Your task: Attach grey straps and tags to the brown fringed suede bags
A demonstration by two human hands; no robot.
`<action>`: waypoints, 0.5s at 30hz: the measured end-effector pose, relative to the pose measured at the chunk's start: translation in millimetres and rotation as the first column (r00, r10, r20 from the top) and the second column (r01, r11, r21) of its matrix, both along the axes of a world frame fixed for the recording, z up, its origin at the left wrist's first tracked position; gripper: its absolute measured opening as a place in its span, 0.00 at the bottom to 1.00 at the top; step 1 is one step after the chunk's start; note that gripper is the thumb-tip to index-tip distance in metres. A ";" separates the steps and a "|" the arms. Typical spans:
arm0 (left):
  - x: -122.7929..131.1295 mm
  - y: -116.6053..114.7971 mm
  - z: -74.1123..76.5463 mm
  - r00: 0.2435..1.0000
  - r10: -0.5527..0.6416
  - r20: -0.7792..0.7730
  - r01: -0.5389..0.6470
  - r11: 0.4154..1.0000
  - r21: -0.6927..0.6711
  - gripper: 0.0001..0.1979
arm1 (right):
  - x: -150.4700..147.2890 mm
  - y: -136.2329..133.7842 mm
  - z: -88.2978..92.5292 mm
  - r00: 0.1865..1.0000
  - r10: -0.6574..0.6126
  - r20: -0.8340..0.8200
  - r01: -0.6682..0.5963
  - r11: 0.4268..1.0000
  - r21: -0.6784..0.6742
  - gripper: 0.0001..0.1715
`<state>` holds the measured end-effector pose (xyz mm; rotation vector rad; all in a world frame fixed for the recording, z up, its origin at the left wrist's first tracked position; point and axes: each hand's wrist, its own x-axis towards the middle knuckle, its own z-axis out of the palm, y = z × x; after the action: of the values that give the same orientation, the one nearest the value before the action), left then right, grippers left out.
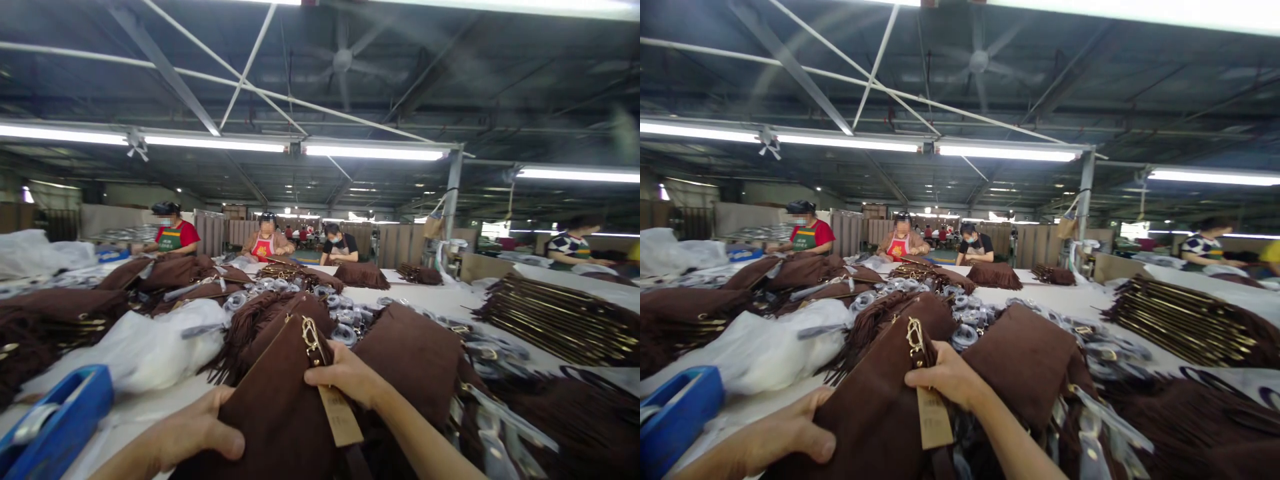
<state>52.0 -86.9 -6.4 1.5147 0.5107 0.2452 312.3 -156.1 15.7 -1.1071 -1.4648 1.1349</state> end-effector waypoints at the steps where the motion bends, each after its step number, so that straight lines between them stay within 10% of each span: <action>1: -0.3 0.2 -3.5 1.000 -0.003 0.003 0.003 1.000 0.011 0.16 | 4.6 -2.5 1.2 0.999 -0.001 0.037 0.000 1.000 0.009 0.18; 11: -9.3 10.3 -27.6 0.998 0.044 -0.049 -0.039 0.994 0.103 0.19 | 39.6 -20.9 -18.5 0.966 0.255 -0.051 -0.260 0.939 -0.224 0.27; 15: -11.1 13.2 -20.2 0.994 0.061 -0.086 -0.048 0.988 0.150 0.20 | 38.1 -23.6 -22.9 0.985 0.170 0.010 -0.163 0.962 -0.220 0.17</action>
<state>40.9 -73.7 -26.6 1.6628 0.6180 0.2620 350.4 -179.6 -7.2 -1.1698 -1.5047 1.4311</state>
